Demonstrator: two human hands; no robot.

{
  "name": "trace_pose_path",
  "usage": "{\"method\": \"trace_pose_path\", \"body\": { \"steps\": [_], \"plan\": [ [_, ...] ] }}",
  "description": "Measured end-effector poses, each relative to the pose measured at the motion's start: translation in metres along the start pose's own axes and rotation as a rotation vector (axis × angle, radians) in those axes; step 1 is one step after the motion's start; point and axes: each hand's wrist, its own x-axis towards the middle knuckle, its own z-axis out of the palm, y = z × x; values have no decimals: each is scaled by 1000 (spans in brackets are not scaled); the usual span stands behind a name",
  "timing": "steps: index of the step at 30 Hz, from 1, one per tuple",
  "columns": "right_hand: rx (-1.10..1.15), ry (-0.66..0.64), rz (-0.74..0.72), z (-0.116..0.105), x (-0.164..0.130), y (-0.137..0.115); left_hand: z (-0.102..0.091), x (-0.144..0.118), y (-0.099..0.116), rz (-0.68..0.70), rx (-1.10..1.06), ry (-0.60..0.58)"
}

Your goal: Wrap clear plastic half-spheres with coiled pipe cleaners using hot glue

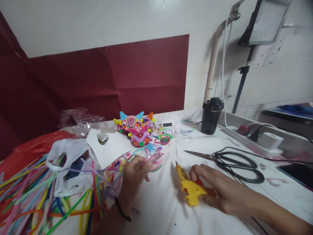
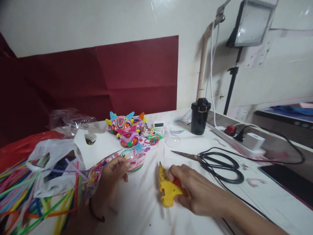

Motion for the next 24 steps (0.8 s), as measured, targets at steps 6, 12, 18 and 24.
{"method": "trace_pose_path", "body": {
  "steps": [6, 12, 18, 24],
  "plan": [
    [-159, -40, -124, 1, 7, -14, 0, 1, -1, 25, 19, 12],
    [-132, 179, -237, -10, 26, -34, 3, -6, 0, 61, 62, -14],
    [-91, 365, -344, -6, 56, -49, 7, -9, 2, 64, 50, -46],
    [-35, 387, -331, -1, 70, -49, 8, -12, 5, 50, 23, -59]
  ]
}}
